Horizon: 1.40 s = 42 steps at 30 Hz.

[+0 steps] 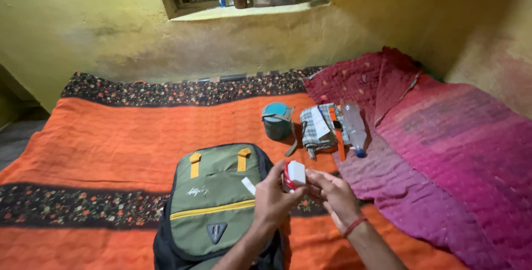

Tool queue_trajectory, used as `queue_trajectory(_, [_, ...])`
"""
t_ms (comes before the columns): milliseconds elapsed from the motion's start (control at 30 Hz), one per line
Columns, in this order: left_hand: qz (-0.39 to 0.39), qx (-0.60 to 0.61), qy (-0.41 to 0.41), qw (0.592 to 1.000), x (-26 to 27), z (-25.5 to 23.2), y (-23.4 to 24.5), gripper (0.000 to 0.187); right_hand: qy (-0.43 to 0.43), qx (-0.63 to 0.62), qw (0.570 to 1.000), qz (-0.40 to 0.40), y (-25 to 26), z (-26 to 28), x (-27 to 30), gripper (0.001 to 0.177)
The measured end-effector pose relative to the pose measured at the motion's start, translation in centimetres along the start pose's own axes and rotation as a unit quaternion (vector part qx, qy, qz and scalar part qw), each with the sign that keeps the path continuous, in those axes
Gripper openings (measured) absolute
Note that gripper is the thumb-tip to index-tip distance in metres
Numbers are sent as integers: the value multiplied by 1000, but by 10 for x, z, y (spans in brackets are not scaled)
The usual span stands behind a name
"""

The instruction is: The person unpacks a green backpack placed on a bed, removing a laptop, several books, and a notebook, then places them on the bed beside the bag.

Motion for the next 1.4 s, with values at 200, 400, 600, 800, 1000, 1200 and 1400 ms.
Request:
queue_trajectory(200, [47, 415, 128, 900, -28, 33, -39, 45, -70, -76, 995, 5, 18, -4, -24, 36])
queue_trajectory(400, [103, 435, 195, 873, -42, 61, -95, 45, -29, -166, 982, 84, 41, -11, -56, 38])
queue_trajectory(600, [188, 357, 183, 896, -79, 99, -143, 39, -63, -98, 993, 10, 74, 10, -79, 53])
queue_trajectory(800, [215, 329, 179, 902, -138, 122, -185, 41, -2, 17, 999, -50, 134, 23, -154, 59])
queue_trajectory(1000, [43, -220, -80, 971, -256, 133, -201, 87, 127, 255, 940, -188, 188, 79, -272, 65])
queue_trajectory(1200, [53, -420, -276, 863, -316, 160, -238, 74, 202, 583, 751, -236, 191, 134, -363, 67])
queue_trajectory(1400, [104, -397, -191, 892, -313, 183, -236, 72, 374, 670, 620, -163, 185, 114, -379, 60])
Point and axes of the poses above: each hand's wrist, its own x-axis away from the middle knuckle, its own y-axis out of the back of the hand, z = x × y, the point moved 4 cm from there along -x, towards the middle knuckle, and after that the axes turned 10 degrees about -x, right-handed, at the moved point
